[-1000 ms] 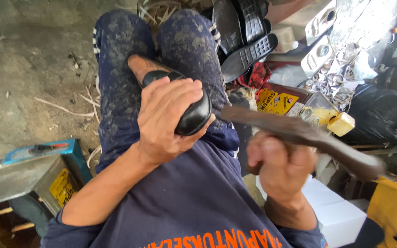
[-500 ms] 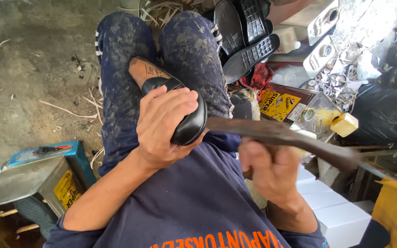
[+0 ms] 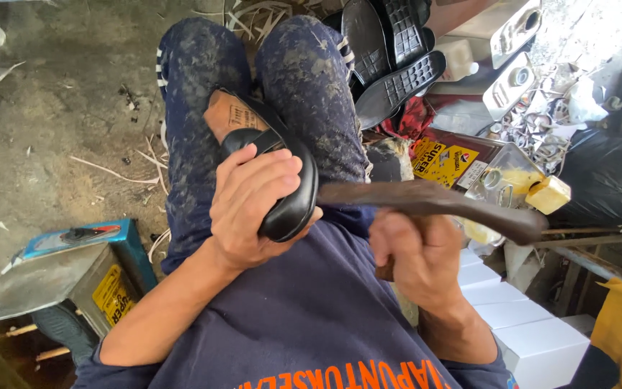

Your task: The person sits on the floor and uses a hammer to repeatedly strike the sole of a black sandal held on their lap. They adjust the sandal's position several times to work on different areas of the sole.

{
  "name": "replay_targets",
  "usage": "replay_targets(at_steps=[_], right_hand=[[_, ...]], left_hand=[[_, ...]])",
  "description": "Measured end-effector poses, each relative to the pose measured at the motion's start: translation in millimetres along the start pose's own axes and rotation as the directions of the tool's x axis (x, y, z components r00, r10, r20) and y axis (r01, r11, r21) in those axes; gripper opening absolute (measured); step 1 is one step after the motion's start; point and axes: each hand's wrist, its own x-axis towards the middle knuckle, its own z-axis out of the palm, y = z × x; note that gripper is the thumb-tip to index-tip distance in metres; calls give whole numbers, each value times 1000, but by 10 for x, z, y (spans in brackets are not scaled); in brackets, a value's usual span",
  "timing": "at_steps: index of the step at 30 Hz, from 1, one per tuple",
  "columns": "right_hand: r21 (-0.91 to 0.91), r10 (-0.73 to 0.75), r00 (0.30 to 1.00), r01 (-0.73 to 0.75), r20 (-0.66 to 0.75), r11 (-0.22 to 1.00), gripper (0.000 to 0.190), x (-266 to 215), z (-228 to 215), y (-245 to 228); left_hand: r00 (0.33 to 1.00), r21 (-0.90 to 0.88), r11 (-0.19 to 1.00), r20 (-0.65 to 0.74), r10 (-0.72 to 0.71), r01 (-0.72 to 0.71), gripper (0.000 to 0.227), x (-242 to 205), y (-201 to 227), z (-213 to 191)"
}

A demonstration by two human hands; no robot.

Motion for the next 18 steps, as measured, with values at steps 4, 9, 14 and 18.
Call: replay_targets(at_steps=[4,9,14,18], right_hand=[[77,-21,995,29,-100,997,38,-27,66,13],[108,-52,995,62,-90,992,41,79,68,1],[376,232,961,-272,149,886,14,197,-30,106],[-571,222,971,-131,93,810,22,449,-237,322]], left_hand=[[999,5,1000,-41,-16,17,35,-73,18,-35],[998,2,1000,-54,-30,30,37,-98,40,-30],[1000,-35,999,-27,-11,10,39,-173,-52,-85],[991,-159,978,34,-130,133,47,-11,-26,-351]])
